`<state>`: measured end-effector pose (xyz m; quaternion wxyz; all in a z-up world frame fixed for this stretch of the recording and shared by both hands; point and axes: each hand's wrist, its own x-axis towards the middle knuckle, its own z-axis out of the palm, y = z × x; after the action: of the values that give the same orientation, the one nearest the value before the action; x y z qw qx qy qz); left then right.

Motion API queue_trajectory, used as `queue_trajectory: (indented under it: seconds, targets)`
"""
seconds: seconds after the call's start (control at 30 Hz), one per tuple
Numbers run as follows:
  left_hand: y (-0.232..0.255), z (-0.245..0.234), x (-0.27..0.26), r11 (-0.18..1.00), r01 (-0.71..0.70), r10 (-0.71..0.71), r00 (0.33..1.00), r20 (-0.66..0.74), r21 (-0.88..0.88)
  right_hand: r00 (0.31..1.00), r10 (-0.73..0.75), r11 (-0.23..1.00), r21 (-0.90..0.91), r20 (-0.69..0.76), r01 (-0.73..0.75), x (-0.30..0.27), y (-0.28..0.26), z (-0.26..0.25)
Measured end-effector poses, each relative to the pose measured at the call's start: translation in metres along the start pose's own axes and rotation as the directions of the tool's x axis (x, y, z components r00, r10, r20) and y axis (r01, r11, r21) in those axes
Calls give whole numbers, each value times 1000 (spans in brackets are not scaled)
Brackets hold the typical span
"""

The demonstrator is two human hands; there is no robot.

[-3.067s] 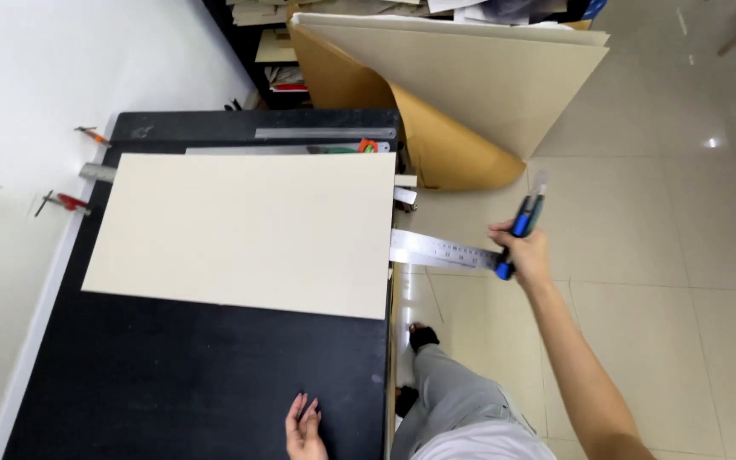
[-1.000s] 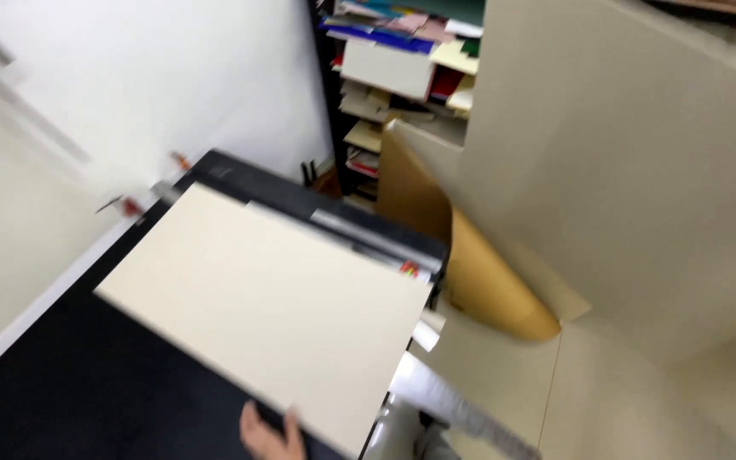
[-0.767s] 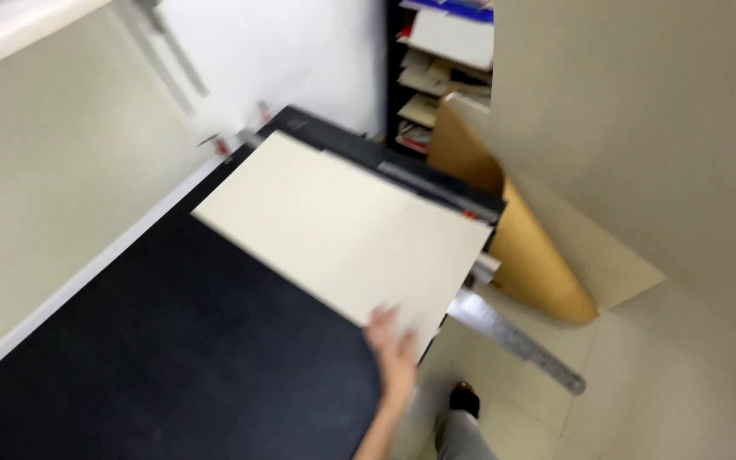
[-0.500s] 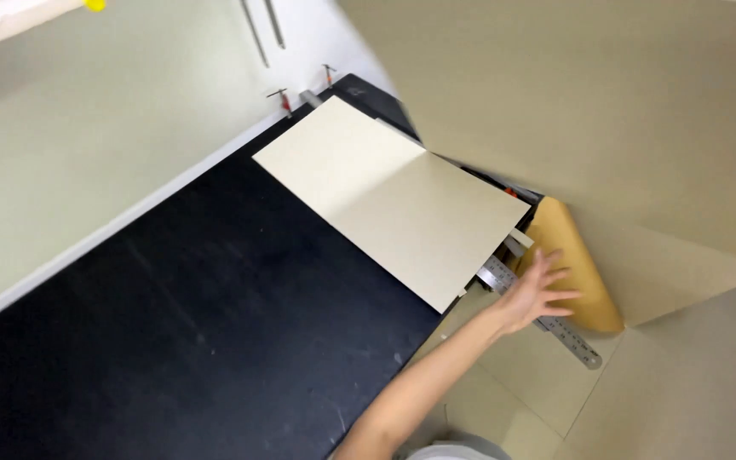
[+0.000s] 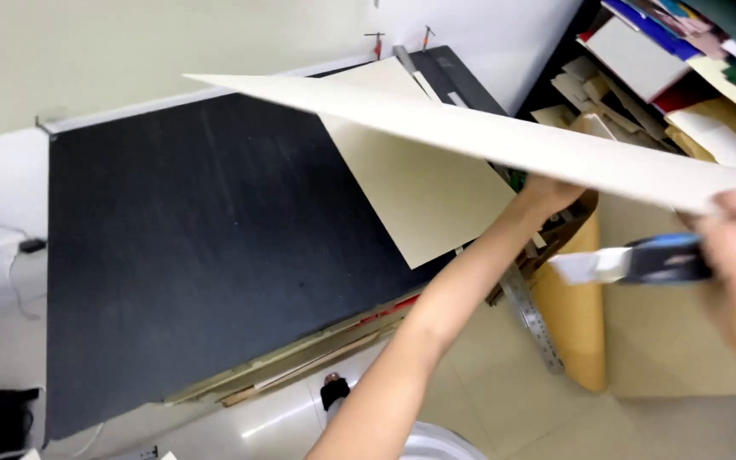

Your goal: Measuring and cutting large sheets of board using a metal ruler and a utility knife on a workbench.

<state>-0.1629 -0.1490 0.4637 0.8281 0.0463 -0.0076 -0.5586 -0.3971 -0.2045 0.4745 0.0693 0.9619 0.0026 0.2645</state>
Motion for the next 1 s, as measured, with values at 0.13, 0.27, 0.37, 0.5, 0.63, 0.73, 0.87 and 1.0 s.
queue_trajectory:
  seconds: [0.13, 0.27, 0.37, 0.5, 0.63, 0.73, 0.87, 1.0]
  targets:
    - [19, 29, -48, 992, -127, 125, 988, -86, -12, 818, -435, 875, -392, -377, 285, 34, -116, -13]
    - [5, 10, -98, 973, -228, 217, 954, -205, -27, 787, -442, 894, -279, -430, 350, 20, -167, 3]
    - [-11, -20, -135, 953, -301, 279, 915, -291, -34, 760, -475, 877, -172, -444, 449, 19, -185, 40]
    - [-25, -82, -185, 912, -409, 372, 848, -378, -22, 756, -493, 829, 32, -431, 559, 16, -225, 102]
    - [-41, -159, -240, 869, -494, 438, 768, -467, 4, 795, -503, 804, 153, -340, 574, -22, -274, 173]
    - [-42, -222, -276, 836, -549, 481, 709, -516, 25, 857, -502, 775, 379, -116, 505, -60, -291, 221]
    - [-45, -314, -331, 803, -594, 500, 633, -591, 43, 815, -306, 351, 854, 493, -384, -82, -264, 240]
    - [-32, -397, -385, 800, -597, 490, 595, -636, 58, 513, 114, 212, 484, 851, -849, -153, -131, 273]
